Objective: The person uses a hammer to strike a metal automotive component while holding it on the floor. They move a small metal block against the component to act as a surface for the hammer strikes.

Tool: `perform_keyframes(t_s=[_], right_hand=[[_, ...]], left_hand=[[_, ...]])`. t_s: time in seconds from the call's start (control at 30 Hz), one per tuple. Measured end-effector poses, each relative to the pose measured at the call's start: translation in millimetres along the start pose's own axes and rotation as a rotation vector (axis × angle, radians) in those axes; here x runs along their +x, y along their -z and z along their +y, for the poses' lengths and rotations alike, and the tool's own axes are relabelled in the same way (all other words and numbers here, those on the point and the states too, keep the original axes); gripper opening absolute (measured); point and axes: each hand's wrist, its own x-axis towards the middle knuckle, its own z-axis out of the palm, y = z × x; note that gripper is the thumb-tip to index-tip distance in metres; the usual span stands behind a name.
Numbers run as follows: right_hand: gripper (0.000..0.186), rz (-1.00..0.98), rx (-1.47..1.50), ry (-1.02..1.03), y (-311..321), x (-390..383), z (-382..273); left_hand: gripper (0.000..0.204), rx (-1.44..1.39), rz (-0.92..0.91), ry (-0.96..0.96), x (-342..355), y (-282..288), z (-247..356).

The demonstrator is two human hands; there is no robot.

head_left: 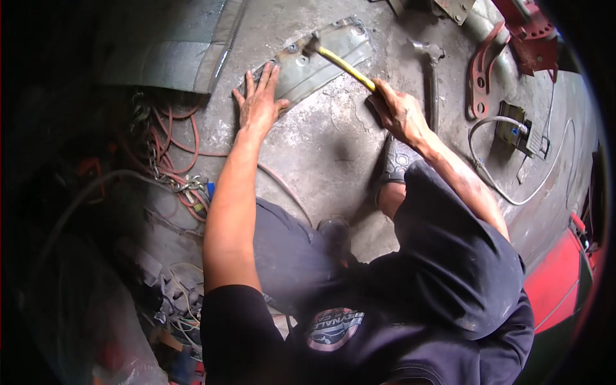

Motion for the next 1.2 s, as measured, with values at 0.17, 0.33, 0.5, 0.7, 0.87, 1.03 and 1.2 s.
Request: perform_keyframes(t_s=[0.17, 0.33, 0.5, 0.7, 0.87, 1.03, 1.2], right_hand=[[0.041, 0.179, 0.200, 0.268, -1.6, 3.7, -35.9], [0.020, -0.165, -0.024, -0.012, -27.6, -1.4, 13.4], [0.030, 0.141, 0.084, 0.075, -3.2, -2.0, -14.8], [0.040, 0.165, 0.154, 0.104, -4.2, -15.9, -24.3], [0.040, 0.164, 0.194, 0.166, -4.1, -4.8, -52.6], [0.037, 0.019, 0.207, 0.193, -14.7, 14.8, -49.4], [0.039, -0.003, -0.026, 0.157, -36.7, 23.3, -21.0]], left_hand=[[0.092, -0.037, 0.024, -0.020, 1.4, -1.3, -6.9], [0.091, -0.056, 0.020, -0.017, 0.1, -3.1, -3.7], [0.094, -0.011, 0.036, -0.008, 0.5, -0.4, -0.7], [0.087, -0.117, 0.214, 0.074, -20.6, -16.3, 16.7], [0.077, -0.147, 0.140, 0.099, -46.8, -23.5, 16.8], [0.080, -0.095, 0.073, 0.068, -48.1, -20.0, 19.6], [0.086, -0.151, 0.018, 0.095, -49.2, -12.4, 23.2]])
